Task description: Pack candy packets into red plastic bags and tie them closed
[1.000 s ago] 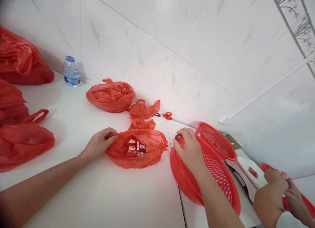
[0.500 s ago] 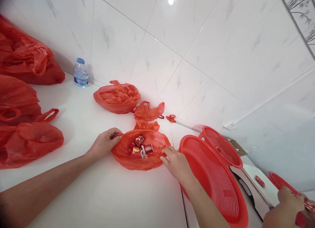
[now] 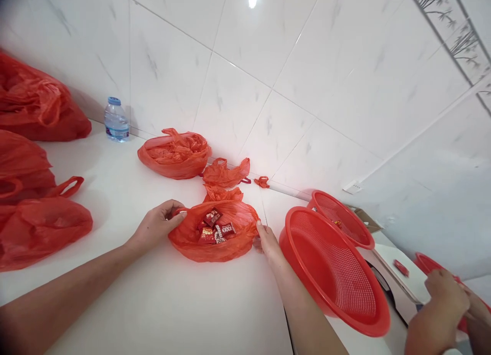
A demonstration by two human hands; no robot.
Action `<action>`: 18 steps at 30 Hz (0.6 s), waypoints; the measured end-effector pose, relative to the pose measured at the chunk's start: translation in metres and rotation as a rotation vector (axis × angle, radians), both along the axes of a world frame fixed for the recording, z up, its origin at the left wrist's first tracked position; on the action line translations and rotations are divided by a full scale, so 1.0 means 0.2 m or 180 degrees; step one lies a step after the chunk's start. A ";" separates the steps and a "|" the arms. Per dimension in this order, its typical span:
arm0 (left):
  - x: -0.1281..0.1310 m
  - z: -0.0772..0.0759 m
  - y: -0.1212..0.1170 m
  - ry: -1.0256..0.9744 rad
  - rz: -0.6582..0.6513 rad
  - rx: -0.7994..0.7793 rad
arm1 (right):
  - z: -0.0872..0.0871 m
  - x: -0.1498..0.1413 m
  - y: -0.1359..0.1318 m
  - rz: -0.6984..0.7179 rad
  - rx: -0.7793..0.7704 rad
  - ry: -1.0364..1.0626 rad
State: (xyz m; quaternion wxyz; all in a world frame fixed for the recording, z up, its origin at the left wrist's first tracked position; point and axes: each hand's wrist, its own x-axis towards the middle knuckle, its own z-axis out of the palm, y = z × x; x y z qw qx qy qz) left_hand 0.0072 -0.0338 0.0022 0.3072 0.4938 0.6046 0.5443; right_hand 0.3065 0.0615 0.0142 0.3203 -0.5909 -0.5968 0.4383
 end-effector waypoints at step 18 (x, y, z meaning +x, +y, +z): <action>0.03 0.88 0.03 -0.0723 -0.0103 0.1616 | 0.72 0.15 -0.08 -0.0176 0.1034 0.1705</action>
